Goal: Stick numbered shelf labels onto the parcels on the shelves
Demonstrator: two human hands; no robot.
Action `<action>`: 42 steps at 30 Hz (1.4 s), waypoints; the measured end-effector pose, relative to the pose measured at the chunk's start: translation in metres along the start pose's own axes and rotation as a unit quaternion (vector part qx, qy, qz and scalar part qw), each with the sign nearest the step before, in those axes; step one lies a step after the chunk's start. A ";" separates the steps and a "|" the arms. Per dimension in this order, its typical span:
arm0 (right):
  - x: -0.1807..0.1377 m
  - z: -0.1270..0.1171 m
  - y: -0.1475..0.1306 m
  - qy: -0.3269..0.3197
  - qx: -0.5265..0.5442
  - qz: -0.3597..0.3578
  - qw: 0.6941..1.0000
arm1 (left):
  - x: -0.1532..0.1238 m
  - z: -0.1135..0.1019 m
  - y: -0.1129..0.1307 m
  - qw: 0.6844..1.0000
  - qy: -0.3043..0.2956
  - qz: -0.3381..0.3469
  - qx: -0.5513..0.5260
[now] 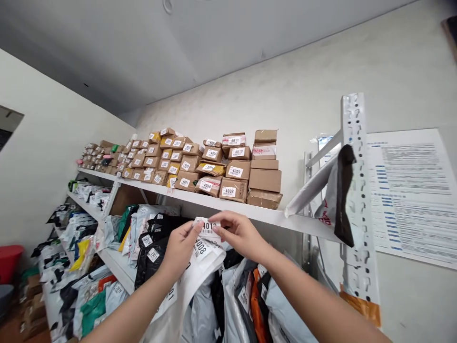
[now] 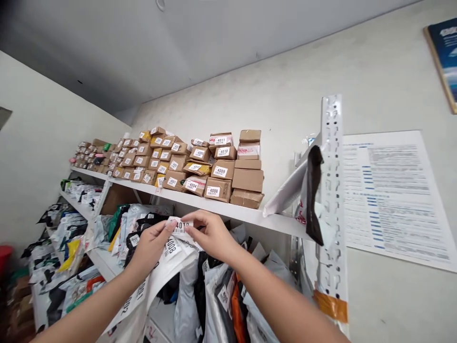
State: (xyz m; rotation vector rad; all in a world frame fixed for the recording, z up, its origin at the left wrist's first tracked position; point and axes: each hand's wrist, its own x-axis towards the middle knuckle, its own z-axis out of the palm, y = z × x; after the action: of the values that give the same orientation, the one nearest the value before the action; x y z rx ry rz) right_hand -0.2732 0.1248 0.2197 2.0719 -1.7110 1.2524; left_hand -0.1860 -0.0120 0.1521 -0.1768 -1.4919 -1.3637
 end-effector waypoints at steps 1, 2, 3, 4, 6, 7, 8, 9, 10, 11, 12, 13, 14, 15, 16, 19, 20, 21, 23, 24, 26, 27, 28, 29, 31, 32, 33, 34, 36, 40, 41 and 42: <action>-0.007 0.000 0.004 0.036 -0.005 0.004 0.999 | -0.001 0.006 -0.001 1.000 -0.006 -0.006 -0.008; -0.011 -0.001 0.008 0.064 -0.001 0.009 0.998 | -0.003 0.012 -0.002 1.000 -0.010 -0.014 -0.021; -0.013 -0.003 0.010 0.086 0.010 0.015 0.996 | -0.004 0.017 -0.002 0.999 -0.013 -0.023 -0.036; -0.015 -0.005 0.010 0.104 0.023 0.023 0.994 | -0.005 0.022 -0.001 0.998 -0.017 -0.031 -0.050; -0.017 -0.008 0.009 0.124 0.047 0.041 0.990 | -0.006 0.029 0.001 0.997 -0.020 -0.035 -0.060; -0.019 -0.007 0.007 0.130 0.054 0.048 0.989 | -0.006 0.031 0.003 0.998 -0.019 -0.032 -0.052; -0.020 -0.006 0.005 0.137 0.055 0.050 0.988 | -0.006 0.033 0.005 0.999 -0.012 -0.026 -0.040; -0.022 -0.004 0.004 0.145 0.047 0.044 0.987 | -0.005 0.035 0.006 0.999 0.004 -0.017 -0.027; -0.023 -0.002 0.003 0.153 0.029 0.033 0.987 | -0.004 0.037 0.007 1.000 0.022 -0.010 -0.017; -0.023 -0.001 0.002 0.164 -0.001 0.017 0.986 | -0.003 0.039 0.008 0.999 0.037 -0.005 -0.011; -0.023 -0.001 0.003 0.176 -0.037 -0.001 0.984 | -0.002 0.041 0.008 0.999 0.042 -0.005 -0.006; -0.021 -0.004 0.004 0.188 -0.074 -0.019 0.979 | -0.001 0.043 0.007 0.999 0.032 -0.010 -0.004; -0.019 -0.009 0.006 0.205 -0.116 -0.032 0.971 | 0.000 0.046 0.005 1.000 0.011 -0.024 -0.002; -0.016 -0.017 0.009 0.227 -0.161 -0.039 0.960 | -0.001 0.049 0.002 0.999 -0.016 -0.046 0.004; -0.012 -0.028 0.013 0.253 -0.206 -0.040 0.944 | -0.001 0.052 -0.001 0.997 -0.043 -0.069 0.013; 0.002 -0.070 0.027 0.328 -0.326 -0.015 0.886 | -0.004 0.061 -0.011 0.989 -0.089 -0.116 0.016; 0.007 -0.083 0.031 0.338 -0.351 0.002 0.873 | -0.005 0.064 -0.014 0.988 -0.096 -0.120 0.004; 0.011 -0.094 0.035 0.337 -0.372 0.020 0.865 | -0.005 0.067 -0.016 0.987 -0.103 -0.119 -0.012; 0.017 -0.107 0.041 0.327 -0.415 0.055 0.847 | -0.005 0.073 -0.018 0.986 -0.109 -0.121 -0.043; 0.018 -0.108 0.043 0.324 -0.433 0.070 0.838 | -0.004 0.077 -0.019 0.985 -0.106 -0.123 -0.053; 0.020 -0.105 0.045 0.329 -0.463 0.093 0.818 | -0.003 0.083 -0.019 0.985 -0.104 -0.123 -0.066; 0.020 -0.103 0.044 0.331 -0.475 0.099 0.810 | -0.002 0.085 -0.020 0.984 -0.106 -0.121 -0.073; 0.020 -0.100 0.044 0.328 -0.483 0.100 0.806 | -0.001 0.087 -0.021 0.984 -0.109 -0.118 -0.079; 0.019 -0.099 0.043 0.319 -0.488 0.097 0.807 | 0.000 0.089 -0.022 0.983 -0.113 -0.114 -0.085; 0.016 -0.097 0.040 0.291 -0.486 0.086 0.819 | 0.004 0.090 -0.026 0.983 -0.116 -0.105 -0.095; 0.014 -0.097 0.038 0.277 -0.480 0.078 0.829 | 0.007 0.090 -0.027 0.983 -0.119 -0.100 -0.101; 0.011 -0.096 0.036 0.266 -0.471 0.067 0.839 | 0.010 0.090 -0.029 0.982 -0.125 -0.095 -0.107; 0.007 -0.095 0.033 0.254 -0.464 0.054 0.847 | 0.013 0.089 -0.029 0.980 -0.134 -0.088 -0.115; -0.001 -0.090 0.028 0.210 -0.392 0.039 0.895 | 0.021 0.088 -0.029 0.976 -0.159 -0.069 -0.129; -0.013 -0.079 0.020 0.130 -0.091 0.072 0.985 | 0.035 0.094 -0.021 0.977 -0.169 -0.042 -0.125; -0.014 -0.079 0.019 0.135 -0.050 0.081 0.986 | 0.038 0.097 -0.019 0.979 -0.158 -0.033 -0.121; -0.015 -0.079 0.018 0.143 -0.034 0.087 0.985 | 0.040 0.101 -0.016 0.982 -0.143 -0.022 -0.117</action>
State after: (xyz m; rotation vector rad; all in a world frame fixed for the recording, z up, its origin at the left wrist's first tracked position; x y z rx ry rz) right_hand -0.3270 0.1778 0.2530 1.6399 -1.8011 1.4379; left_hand -0.2726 0.0415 0.1928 -0.5114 -1.5717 -1.6002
